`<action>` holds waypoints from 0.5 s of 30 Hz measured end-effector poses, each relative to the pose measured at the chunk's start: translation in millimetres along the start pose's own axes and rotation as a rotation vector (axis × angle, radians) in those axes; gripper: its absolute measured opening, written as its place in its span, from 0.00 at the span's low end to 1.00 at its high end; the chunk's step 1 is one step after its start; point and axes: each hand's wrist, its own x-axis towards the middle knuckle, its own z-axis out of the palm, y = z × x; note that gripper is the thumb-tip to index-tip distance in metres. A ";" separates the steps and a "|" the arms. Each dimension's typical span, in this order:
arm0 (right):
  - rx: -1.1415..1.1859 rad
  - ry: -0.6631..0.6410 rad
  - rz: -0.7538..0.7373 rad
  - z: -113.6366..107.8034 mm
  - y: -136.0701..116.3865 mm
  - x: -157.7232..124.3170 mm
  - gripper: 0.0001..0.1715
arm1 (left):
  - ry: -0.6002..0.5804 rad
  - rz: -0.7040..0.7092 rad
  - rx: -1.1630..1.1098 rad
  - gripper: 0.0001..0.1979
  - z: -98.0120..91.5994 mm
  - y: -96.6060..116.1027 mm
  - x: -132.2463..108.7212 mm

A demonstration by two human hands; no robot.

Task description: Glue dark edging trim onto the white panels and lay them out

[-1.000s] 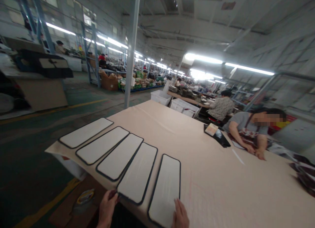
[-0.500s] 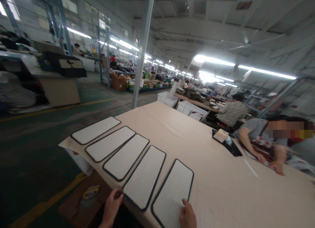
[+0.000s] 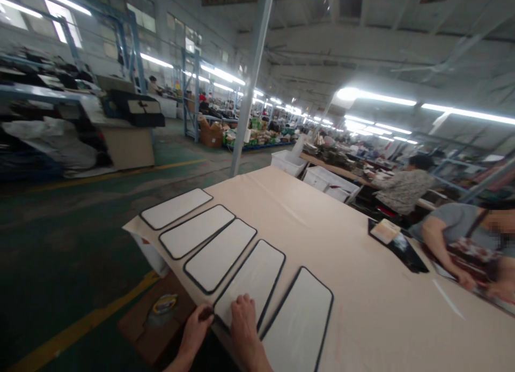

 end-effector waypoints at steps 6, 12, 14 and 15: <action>-0.085 -0.052 -0.027 13.9 12.4 -14.2 0.31 | 0.032 -0.105 -0.242 0.11 -38.3 -15.0 7.8; -0.148 -0.114 0.082 22.0 13.8 -4.3 0.35 | 0.077 0.510 0.461 0.19 -48.0 45.4 44.4; -0.141 -0.130 0.112 21.1 14.9 1.8 0.37 | -0.002 0.601 0.815 0.24 -29.9 71.2 58.8; -0.134 -0.136 0.126 20.1 15.9 4.6 0.37 | -0.040 0.599 0.951 0.25 -20.4 80.5 65.3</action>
